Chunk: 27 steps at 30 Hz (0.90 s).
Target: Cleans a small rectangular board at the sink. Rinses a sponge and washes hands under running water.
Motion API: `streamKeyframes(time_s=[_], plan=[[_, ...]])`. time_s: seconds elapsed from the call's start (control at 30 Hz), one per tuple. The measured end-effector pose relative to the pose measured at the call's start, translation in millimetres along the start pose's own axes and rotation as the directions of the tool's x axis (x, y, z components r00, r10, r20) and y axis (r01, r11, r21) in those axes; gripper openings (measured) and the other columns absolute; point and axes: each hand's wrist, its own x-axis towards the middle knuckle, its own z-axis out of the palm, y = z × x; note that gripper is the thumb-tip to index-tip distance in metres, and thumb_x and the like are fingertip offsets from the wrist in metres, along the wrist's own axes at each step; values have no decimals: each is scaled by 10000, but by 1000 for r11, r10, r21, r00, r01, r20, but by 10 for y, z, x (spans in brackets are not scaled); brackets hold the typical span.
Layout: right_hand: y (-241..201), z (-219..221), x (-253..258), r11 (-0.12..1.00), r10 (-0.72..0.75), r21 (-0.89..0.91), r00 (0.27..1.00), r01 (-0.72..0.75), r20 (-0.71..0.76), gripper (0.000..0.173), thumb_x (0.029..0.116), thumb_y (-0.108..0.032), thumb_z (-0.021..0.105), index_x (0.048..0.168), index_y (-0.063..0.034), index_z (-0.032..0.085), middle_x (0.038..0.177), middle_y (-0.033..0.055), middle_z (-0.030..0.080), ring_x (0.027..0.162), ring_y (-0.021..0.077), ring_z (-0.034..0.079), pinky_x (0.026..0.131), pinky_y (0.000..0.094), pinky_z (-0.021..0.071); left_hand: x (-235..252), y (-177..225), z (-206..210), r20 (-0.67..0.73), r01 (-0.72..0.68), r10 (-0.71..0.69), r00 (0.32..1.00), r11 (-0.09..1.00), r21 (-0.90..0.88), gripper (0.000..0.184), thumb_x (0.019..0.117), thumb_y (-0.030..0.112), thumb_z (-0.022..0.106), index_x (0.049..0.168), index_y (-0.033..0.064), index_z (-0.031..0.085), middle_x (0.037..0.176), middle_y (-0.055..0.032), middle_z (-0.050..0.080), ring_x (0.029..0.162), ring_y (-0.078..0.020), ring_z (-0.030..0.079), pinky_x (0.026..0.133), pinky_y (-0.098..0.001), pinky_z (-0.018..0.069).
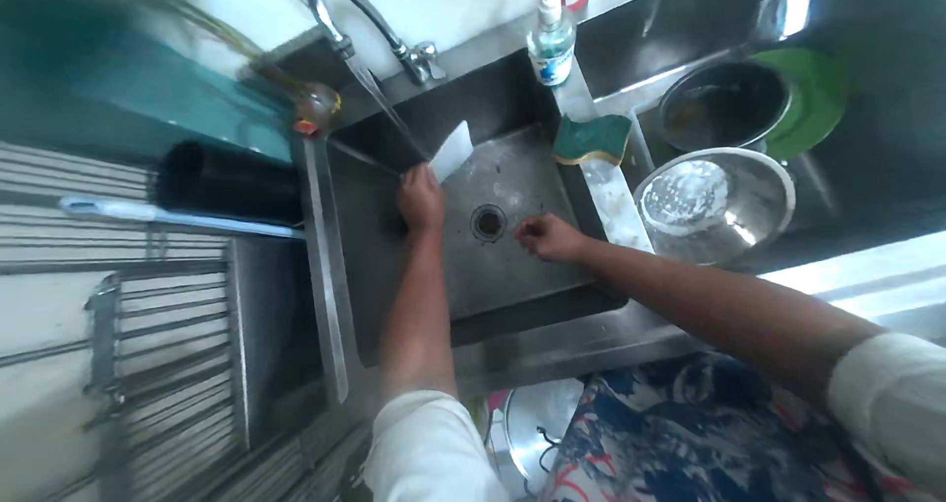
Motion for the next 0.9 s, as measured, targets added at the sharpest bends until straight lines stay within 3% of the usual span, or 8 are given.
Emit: streamKeyframes(time_s=[0.27,0.4,0.57,0.67,0.73,0.8,0.83,0.9], plan=[[-112,-104,8,998,-52,-33,998,51,-26,261,1047,-77,555,1252,56,645,1156,188,676,967,164,652,890,314,540,217,-89,15,-52,-176,178,983,984,41,284,1067,80,482,1190,-68,690,1229,-259,688,1094,-442,693,920,-592,546],[-160,-94,13,998,-52,-30,998,51,-23,278,1043,-58,541,1278,63,626,1150,187,673,947,167,652,874,320,543,280,-188,67,-146,-360,374,916,926,118,227,1011,13,538,1135,-67,711,1178,-253,710,1048,-427,718,860,-555,586],[-545,-133,10,997,-71,-11,994,70,-88,267,1064,-89,529,1264,47,640,1129,166,681,923,141,657,852,298,548,283,-335,120,-292,-509,578,762,813,283,153,949,-19,601,1000,-33,745,974,-197,746,840,-354,748,679,-466,600],[-726,-94,113,996,-41,74,994,48,-98,246,1069,-99,536,1249,30,644,1072,137,669,832,116,643,777,279,556,261,-339,42,-225,-525,602,766,788,322,136,937,-35,608,1005,-38,726,973,-201,732,873,-369,738,687,-479,590],[-732,1,218,995,-32,88,997,39,-73,251,1070,-104,539,1255,30,643,1073,136,671,816,115,637,758,276,551,263,-230,-93,-121,-459,498,859,852,251,163,964,-29,575,1040,-77,711,1022,-248,716,936,-420,724,729,-535,584],[-682,117,348,998,-15,64,999,18,-50,257,1074,-130,547,1258,22,641,1076,135,674,826,120,631,763,277,541,313,0,-298,58,-214,208,976,967,136,258,1043,56,501,1145,-102,678,1158,-293,682,1082,-459,680,882,-610,541],[-651,167,428,999,-12,43,998,15,-57,261,1070,-133,556,1258,23,647,1085,148,680,858,142,640,797,298,542,375,123,-405,141,-49,35,989,994,97,304,1069,111,472,1201,-87,661,1220,-289,664,1149,-453,652,960,-620,505],[-590,247,609,999,-35,-12,994,34,-105,263,1047,-125,600,1246,39,655,1115,195,700,965,228,679,906,391,549,526,227,-498,204,195,-199,959,980,40,319,1062,172,485,1198,-47,673,1199,-271,680,1148,-436,655,982,-620,499]])
